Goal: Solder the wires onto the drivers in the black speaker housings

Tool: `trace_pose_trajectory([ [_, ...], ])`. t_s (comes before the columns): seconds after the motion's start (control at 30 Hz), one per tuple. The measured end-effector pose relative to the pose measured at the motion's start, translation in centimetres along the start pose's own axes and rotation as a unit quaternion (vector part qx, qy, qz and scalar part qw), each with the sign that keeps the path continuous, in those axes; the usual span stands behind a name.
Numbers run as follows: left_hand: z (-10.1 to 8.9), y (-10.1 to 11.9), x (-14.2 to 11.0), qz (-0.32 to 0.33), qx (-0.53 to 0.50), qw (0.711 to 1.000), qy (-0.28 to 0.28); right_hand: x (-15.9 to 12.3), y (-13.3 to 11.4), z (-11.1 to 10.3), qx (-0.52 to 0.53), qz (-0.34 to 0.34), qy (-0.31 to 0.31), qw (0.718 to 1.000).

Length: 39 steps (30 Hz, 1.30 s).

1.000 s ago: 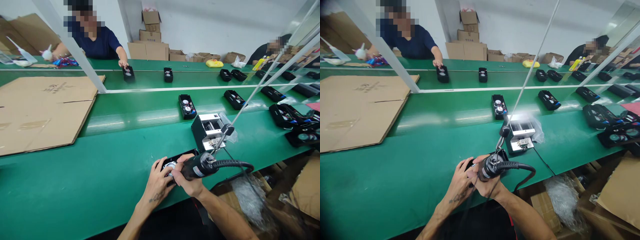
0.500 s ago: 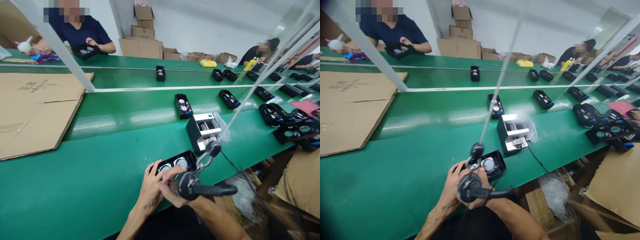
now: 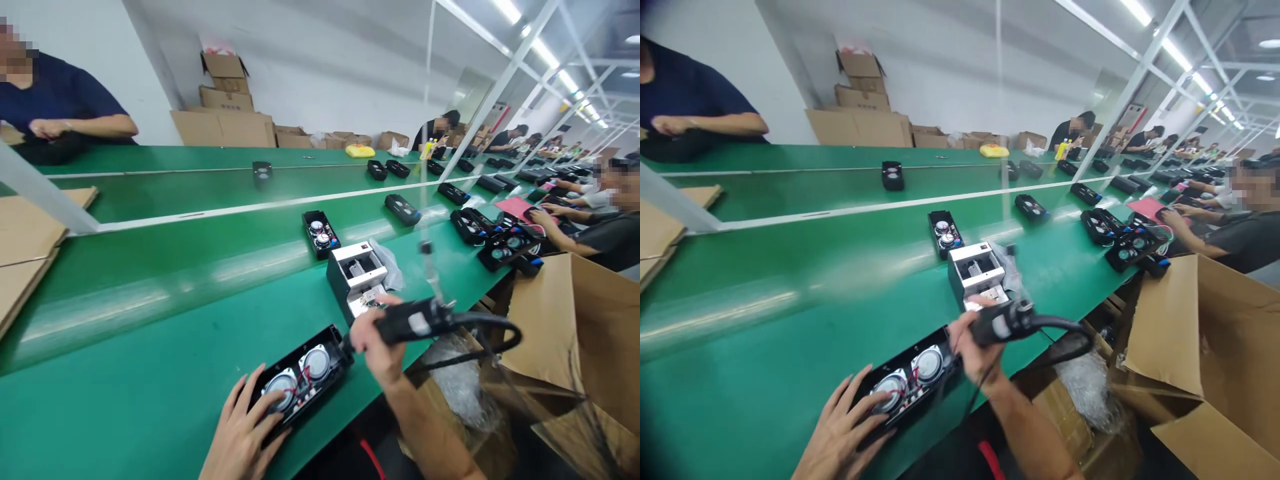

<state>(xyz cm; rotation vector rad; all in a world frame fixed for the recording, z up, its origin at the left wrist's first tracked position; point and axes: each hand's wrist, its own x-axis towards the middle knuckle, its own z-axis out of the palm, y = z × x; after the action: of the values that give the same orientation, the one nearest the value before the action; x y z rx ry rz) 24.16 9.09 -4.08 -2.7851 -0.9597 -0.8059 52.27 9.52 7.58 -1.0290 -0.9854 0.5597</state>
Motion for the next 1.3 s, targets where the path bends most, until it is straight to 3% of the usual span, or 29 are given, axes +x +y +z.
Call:
trace_pose_trajectory([
  [0.07,-0.4,-0.1,-0.4,-0.004,0.002,1.0,0.018,4.0,0.2,-2.6,-0.017,-0.04,0.092,0.995],
  [0.13,-0.7,0.5,-0.2,-0.021,0.005,0.999,0.036,7.0,1.0,-4.3,-0.064,-0.055,0.13,0.988],
  [0.23,-1.1,2.4,1.4,-0.007,0.014,1.0,0.027,9.2,2.5,-5.1,-0.097,-0.036,0.117,0.988],
  [0.33,-0.9,4.1,3.5,-0.025,0.028,0.999,0.007,9.6,3.2,-5.0,-0.1,-0.012,0.086,0.991],
  [0.47,-0.4,5.3,5.0,-0.053,0.034,0.997,-0.038,8.2,2.4,-5.2,-0.096,0.058,-0.01,0.994],
  [0.57,0.2,5.8,5.4,-0.061,0.026,0.995,-0.077,5.3,1.2,-5.2,-0.013,0.107,-0.072,0.992],
  [0.7,1.1,6.9,5.7,-0.105,0.006,0.992,-0.071,0.7,-0.6,-3.8,0.126,0.07,-0.077,0.987],
  [0.83,1.6,7.5,5.6,-0.125,-0.013,0.99,-0.065,-2.3,-0.7,-1.4,0.158,0.037,-0.121,0.979],
  [1.0,1.5,7.4,5.5,-0.129,-0.026,0.988,-0.075,-3.2,0.3,0.2,0.147,0.039,-0.133,0.979],
  [1.2,1.1,7.4,5.7,-0.134,-0.028,0.987,-0.082,-3.5,0.7,0.4,0.13,0.036,-0.147,0.98],
  [1.3,1.3,7.5,5.6,-0.136,-0.034,0.987,-0.083,-4.2,1.6,0.1,0.094,0.072,-0.135,0.984],
])
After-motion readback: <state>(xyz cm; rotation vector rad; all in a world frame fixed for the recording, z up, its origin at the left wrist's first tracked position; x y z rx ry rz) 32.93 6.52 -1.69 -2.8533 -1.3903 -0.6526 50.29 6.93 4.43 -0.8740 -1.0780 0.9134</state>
